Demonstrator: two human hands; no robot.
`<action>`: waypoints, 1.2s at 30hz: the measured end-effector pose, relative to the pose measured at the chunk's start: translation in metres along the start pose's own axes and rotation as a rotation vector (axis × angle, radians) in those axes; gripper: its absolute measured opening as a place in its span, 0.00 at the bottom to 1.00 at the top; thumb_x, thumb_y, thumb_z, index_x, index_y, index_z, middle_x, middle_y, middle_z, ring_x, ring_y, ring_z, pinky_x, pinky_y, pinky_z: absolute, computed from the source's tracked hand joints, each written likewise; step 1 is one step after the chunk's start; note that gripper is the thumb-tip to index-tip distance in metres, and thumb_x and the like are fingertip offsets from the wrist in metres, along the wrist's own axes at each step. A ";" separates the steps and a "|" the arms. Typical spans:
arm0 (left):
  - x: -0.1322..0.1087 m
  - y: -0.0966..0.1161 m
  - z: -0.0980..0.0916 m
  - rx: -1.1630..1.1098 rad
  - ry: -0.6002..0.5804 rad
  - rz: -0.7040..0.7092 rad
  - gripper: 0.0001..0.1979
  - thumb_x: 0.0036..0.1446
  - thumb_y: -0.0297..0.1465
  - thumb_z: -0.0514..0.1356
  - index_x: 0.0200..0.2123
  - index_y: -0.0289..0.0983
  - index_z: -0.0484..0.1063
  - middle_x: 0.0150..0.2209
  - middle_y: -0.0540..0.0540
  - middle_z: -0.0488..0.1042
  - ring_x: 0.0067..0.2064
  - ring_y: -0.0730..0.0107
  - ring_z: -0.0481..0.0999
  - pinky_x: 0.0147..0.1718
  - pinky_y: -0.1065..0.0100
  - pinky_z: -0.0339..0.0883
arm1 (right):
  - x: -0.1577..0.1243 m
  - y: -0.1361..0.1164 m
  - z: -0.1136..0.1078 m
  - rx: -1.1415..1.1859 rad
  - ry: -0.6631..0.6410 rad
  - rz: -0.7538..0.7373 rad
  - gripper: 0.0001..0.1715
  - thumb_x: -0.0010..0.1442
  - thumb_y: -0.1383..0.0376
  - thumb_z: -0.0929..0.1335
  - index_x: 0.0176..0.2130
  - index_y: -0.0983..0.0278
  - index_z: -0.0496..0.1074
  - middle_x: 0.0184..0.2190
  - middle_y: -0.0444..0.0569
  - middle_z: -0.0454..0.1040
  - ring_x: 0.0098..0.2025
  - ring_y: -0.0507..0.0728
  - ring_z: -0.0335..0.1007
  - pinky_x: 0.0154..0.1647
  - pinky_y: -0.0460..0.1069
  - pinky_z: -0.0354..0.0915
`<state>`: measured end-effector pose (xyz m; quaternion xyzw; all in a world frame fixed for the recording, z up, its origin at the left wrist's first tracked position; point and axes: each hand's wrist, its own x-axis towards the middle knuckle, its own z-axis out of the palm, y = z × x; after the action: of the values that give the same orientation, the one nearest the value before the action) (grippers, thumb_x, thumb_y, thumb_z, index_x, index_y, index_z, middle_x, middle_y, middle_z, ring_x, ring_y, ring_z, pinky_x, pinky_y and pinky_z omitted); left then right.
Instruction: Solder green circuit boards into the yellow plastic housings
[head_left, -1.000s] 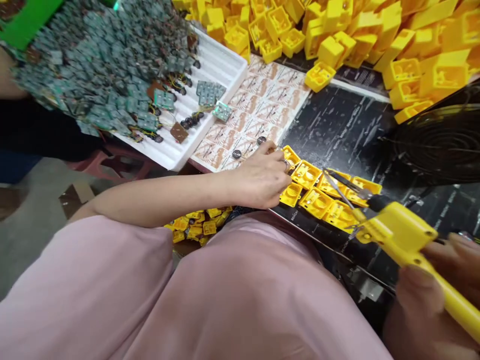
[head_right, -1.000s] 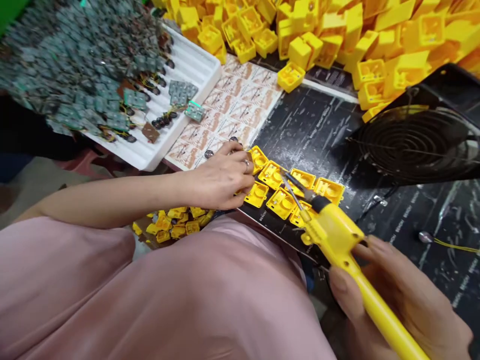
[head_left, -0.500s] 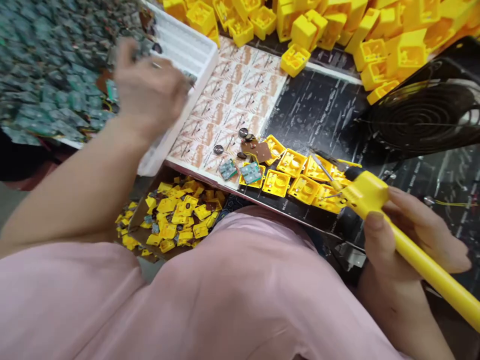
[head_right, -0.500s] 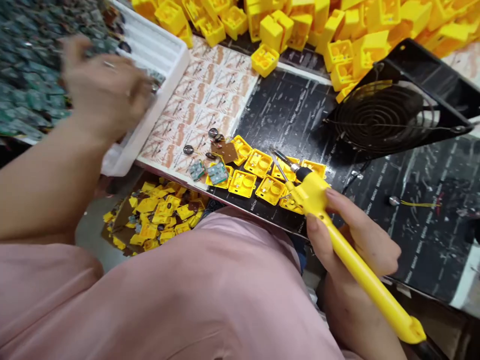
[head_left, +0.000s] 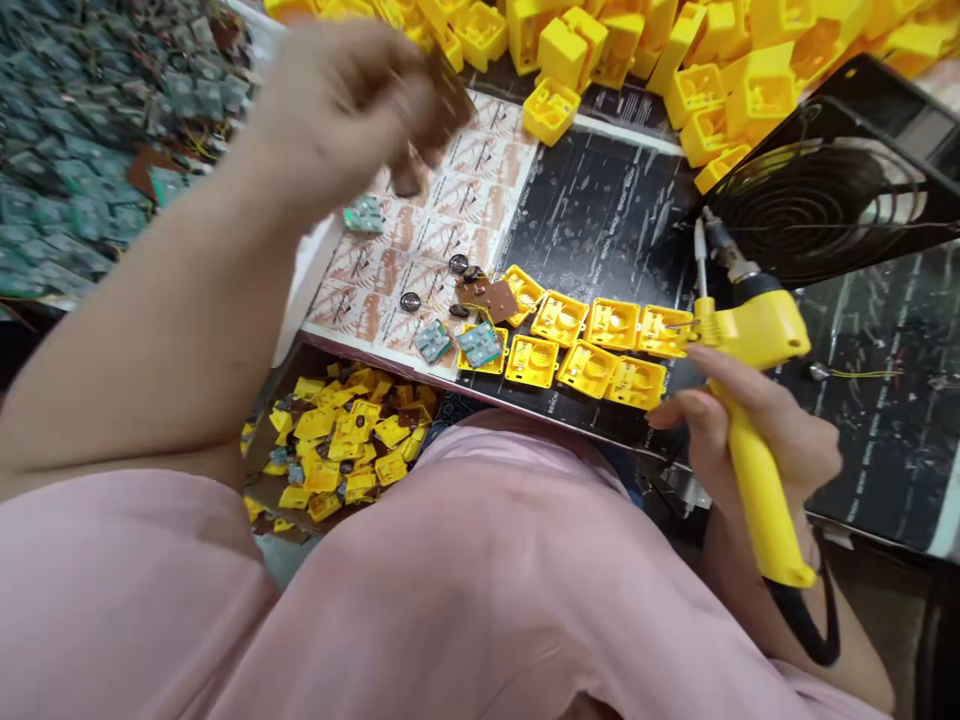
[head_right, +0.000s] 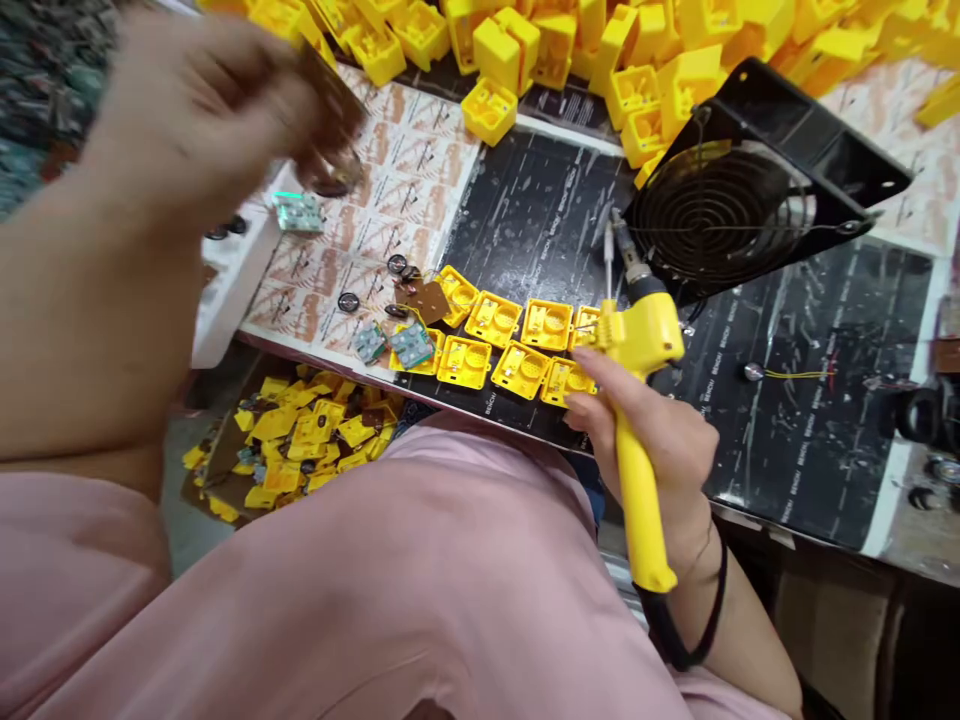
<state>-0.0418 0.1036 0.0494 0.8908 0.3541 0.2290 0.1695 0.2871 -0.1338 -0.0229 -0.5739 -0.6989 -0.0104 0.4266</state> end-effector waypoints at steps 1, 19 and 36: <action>0.001 0.014 0.007 -0.002 -0.045 0.048 0.27 0.80 0.44 0.53 0.57 0.27 0.80 0.46 0.38 0.85 0.39 0.68 0.80 0.43 0.61 0.80 | 0.005 -0.002 0.000 -0.009 -0.017 -0.057 0.12 0.75 0.59 0.75 0.57 0.49 0.82 0.34 0.40 0.87 0.29 0.54 0.85 0.29 0.46 0.79; -0.041 0.068 0.092 -0.637 -0.196 -0.018 0.32 0.71 0.40 0.64 0.74 0.41 0.65 0.47 0.42 0.85 0.44 0.62 0.85 0.46 0.63 0.82 | 0.016 -0.024 0.056 0.376 0.068 -0.050 0.32 0.68 0.70 0.79 0.63 0.48 0.70 0.56 0.45 0.85 0.49 0.58 0.89 0.42 0.48 0.87; -0.017 0.019 0.088 -0.123 -0.038 0.097 0.19 0.63 0.29 0.56 0.48 0.45 0.86 0.47 0.47 0.89 0.47 0.58 0.88 0.53 0.57 0.79 | 0.058 -0.048 0.024 0.280 0.305 0.057 0.22 0.69 0.65 0.80 0.55 0.53 0.70 0.50 0.41 0.81 0.54 0.54 0.86 0.37 0.43 0.79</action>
<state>0.0038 0.0662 -0.0205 0.8989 0.2928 0.2411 0.2192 0.2355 -0.0916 0.0196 -0.5203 -0.6043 0.0121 0.6033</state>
